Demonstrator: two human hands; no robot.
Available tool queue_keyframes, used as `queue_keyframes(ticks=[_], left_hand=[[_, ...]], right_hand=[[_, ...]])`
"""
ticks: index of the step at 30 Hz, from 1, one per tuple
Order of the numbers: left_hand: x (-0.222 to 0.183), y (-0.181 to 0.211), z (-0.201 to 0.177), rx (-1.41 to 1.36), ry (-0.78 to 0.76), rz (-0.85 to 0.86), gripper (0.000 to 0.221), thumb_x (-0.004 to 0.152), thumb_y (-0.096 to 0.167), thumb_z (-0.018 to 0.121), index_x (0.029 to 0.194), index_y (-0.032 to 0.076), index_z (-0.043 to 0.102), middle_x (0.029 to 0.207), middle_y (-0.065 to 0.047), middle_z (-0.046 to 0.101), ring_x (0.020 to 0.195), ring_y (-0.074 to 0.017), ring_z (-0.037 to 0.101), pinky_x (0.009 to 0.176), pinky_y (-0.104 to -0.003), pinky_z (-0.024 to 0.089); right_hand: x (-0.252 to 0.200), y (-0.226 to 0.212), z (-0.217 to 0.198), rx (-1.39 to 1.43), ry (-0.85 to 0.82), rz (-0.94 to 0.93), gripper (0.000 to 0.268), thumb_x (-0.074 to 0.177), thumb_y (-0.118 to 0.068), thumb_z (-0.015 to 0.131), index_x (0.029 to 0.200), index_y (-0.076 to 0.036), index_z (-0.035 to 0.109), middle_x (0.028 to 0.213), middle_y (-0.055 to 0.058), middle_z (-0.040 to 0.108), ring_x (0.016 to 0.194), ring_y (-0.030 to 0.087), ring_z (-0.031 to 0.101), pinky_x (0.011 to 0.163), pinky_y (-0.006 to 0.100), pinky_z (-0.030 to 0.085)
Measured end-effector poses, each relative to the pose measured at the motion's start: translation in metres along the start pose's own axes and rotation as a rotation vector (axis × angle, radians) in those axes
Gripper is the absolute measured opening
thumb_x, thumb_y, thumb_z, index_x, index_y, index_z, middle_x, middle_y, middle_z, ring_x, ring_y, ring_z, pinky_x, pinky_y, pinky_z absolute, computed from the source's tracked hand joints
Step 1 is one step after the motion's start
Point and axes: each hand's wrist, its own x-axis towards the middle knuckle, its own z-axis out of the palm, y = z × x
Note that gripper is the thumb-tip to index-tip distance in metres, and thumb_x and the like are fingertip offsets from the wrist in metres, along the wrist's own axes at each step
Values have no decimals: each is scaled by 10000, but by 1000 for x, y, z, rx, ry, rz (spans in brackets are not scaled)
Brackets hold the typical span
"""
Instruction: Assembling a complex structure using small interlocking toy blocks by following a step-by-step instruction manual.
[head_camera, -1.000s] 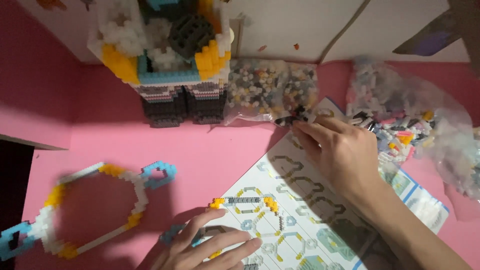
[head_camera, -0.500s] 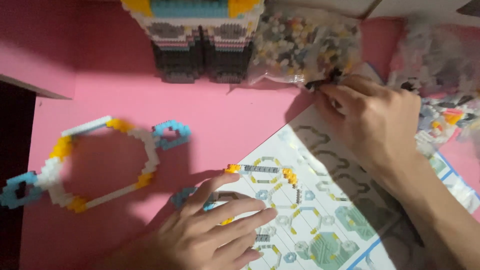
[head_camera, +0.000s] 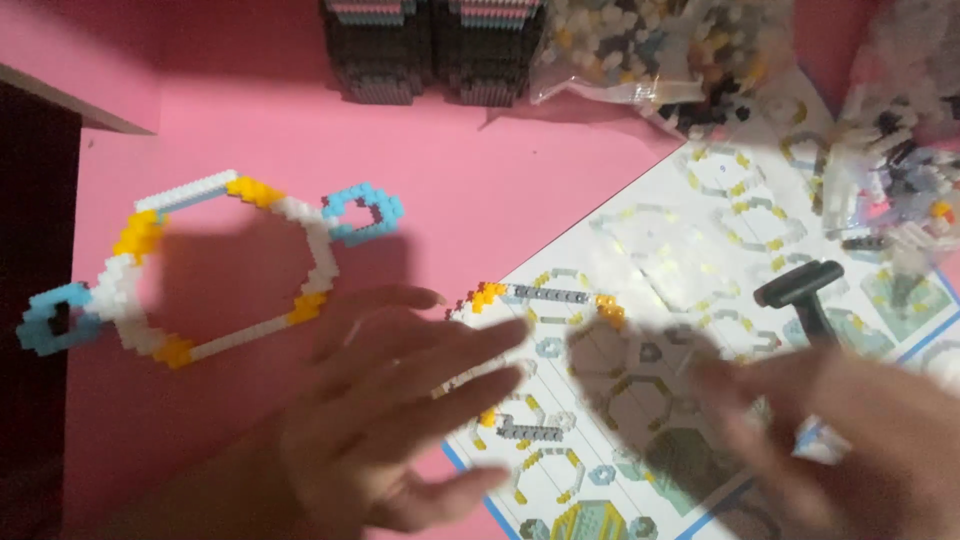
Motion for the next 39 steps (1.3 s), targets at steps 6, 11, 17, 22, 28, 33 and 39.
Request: queue_keyframes(ticks=[6, 11, 17, 22, 28, 33, 39], left_hand=[[-7, 45, 18, 204, -42, -27, 321, 1024, 376, 809, 1214, 117, 805, 1315, -56, 700, 1112, -255, 658, 994, -470, 505], [-50, 112, 68, -422, -105, -922, 415, 912, 574, 696, 1277, 390, 768, 924, 214, 882, 553, -7, 694, 493, -204, 591], [-38, 150, 102, -1104, 579, -1422, 359, 795, -71, 881, 1147, -137, 897, 680, -222, 769, 628, -280, 800, 595, -336, 650], [-16, 157, 93, -1276, 672, -1636, 268, 811, -43, 843, 973, -238, 930, 781, -386, 912, 651, -377, 840, 594, -387, 653], [-21, 149, 103, -1191, 541, -1333, 240, 868, 70, 835, 988, -118, 924, 889, -219, 912, 594, -206, 735, 537, -299, 592], [-13, 139, 77, -1012, 276, -1089, 192, 851, 226, 863, 971, 82, 902, 1000, -116, 913, 923, -166, 879, 807, -263, 754], [-15, 131, 71, -981, 80, -815, 137, 944, 140, 798, 1034, 42, 828, 1078, -167, 852, 979, -180, 821, 854, -237, 684]], right_hand=[[-33, -42, 54, 67, 315, -355, 66, 812, -223, 806, 827, -159, 808, 590, -59, 675, 453, 73, 617, 463, 210, 492], [-87, 29, 77, -190, -408, -358, 223, 1003, -506, 666, 1119, -359, 786, 544, -27, 777, 248, 211, 649, 171, 479, 573], [-98, -8, 53, -121, -335, -355, 313, 939, -403, 744, 1248, -439, 778, 725, -171, 777, 543, 62, 694, 420, 324, 467], [-88, -48, 50, -166, 100, -538, 155, 940, -317, 681, 1043, -228, 756, 799, -134, 727, 577, 22, 638, 486, 280, 440], [-67, 15, 67, -289, -645, -260, 306, 1007, -704, 479, 1055, -491, 693, 741, -53, 674, 592, 215, 662, 463, 507, 424], [-58, 8, 83, 307, 200, -316, 105, 838, -248, 767, 737, -244, 794, 666, -52, 728, 473, 50, 645, 481, 204, 473], [-95, -20, 65, 349, 148, 124, 225, 746, -125, 733, 528, -178, 726, 552, -92, 775, 483, 22, 719, 482, 253, 506]])
